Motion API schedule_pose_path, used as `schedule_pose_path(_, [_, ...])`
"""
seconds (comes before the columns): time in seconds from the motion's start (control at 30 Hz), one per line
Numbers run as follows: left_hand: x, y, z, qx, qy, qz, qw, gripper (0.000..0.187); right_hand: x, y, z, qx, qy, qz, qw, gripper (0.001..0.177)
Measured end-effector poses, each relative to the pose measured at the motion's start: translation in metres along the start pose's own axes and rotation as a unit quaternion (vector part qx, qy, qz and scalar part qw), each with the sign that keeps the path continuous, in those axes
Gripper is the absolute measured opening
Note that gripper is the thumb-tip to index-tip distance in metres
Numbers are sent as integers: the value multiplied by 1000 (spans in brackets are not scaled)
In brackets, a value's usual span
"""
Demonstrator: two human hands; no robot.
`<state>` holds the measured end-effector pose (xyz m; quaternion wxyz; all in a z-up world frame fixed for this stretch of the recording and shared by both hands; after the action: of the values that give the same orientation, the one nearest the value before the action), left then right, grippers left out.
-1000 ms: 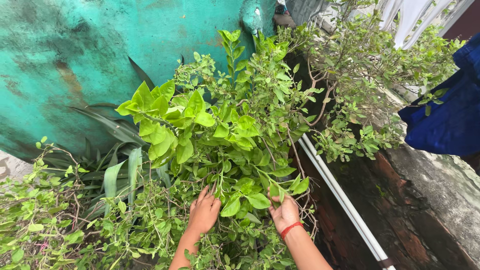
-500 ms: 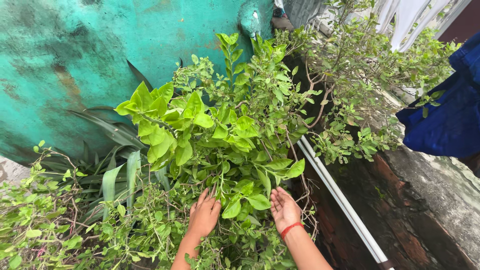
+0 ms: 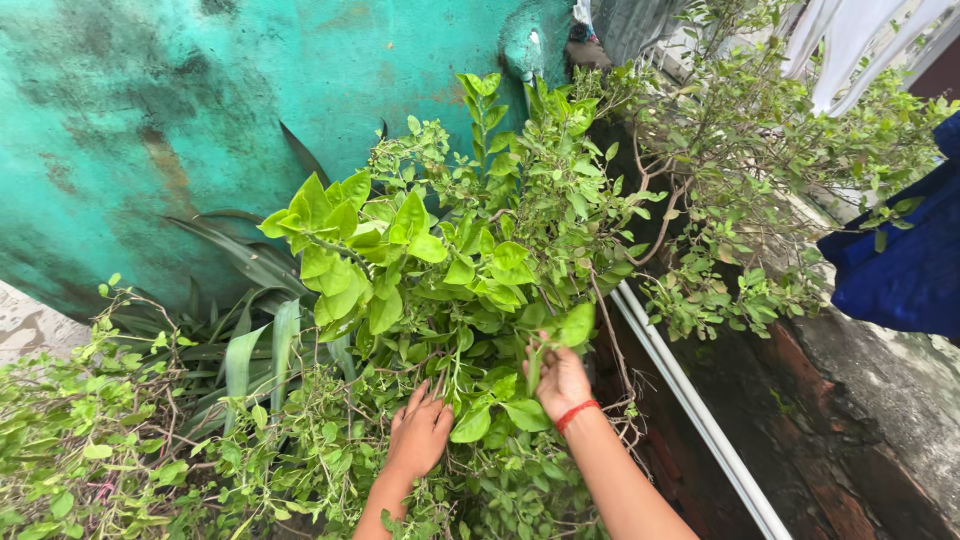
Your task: The person picks leaves from a small plant in a rooftop garden by hand.
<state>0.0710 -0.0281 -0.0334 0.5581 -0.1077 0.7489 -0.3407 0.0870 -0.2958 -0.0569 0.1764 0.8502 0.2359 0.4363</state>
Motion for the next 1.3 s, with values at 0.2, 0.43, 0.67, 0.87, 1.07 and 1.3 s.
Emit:
schedule_pose_path(0.2, [-2,0,0,10,-3,4,1000,40,39,-13,-34,29,70,-181,981,60])
schedule_pose_path(0.43, [5,4,1,5,10,3,1000,41,21,-60,-56,89,-7,-258,962,52])
schedule_pose_path(0.67, [-3,-5,0,-6,3,-27,1000,53,19,-80,-44,44,57,-255,964,41])
schedule_pose_path(0.87, [-15,-23,-4,-32,64,-5,997,93,21,-86,-39,46,38,-309,949,39])
schedule_pose_path(1.07, [-14,-26,-2,-61,99,1,993,107,27,-82,-28,17,64,-363,930,35])
schedule_pose_path(1.3, [-11,-29,4,-96,134,22,986,95,42,-74,-51,52,52,-380,922,35])
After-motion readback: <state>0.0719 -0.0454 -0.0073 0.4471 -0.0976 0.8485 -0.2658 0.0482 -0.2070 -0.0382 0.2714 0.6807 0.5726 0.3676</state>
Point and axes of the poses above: each hand's wrist, its own z-axis towards the middle knuckle, its own x-axis out of the palm, y = z × x, the point moved 9 cm from there along z, towards the middle knuckle, and after that the axes turned 9 degrees about x, right-handed, at the moved point
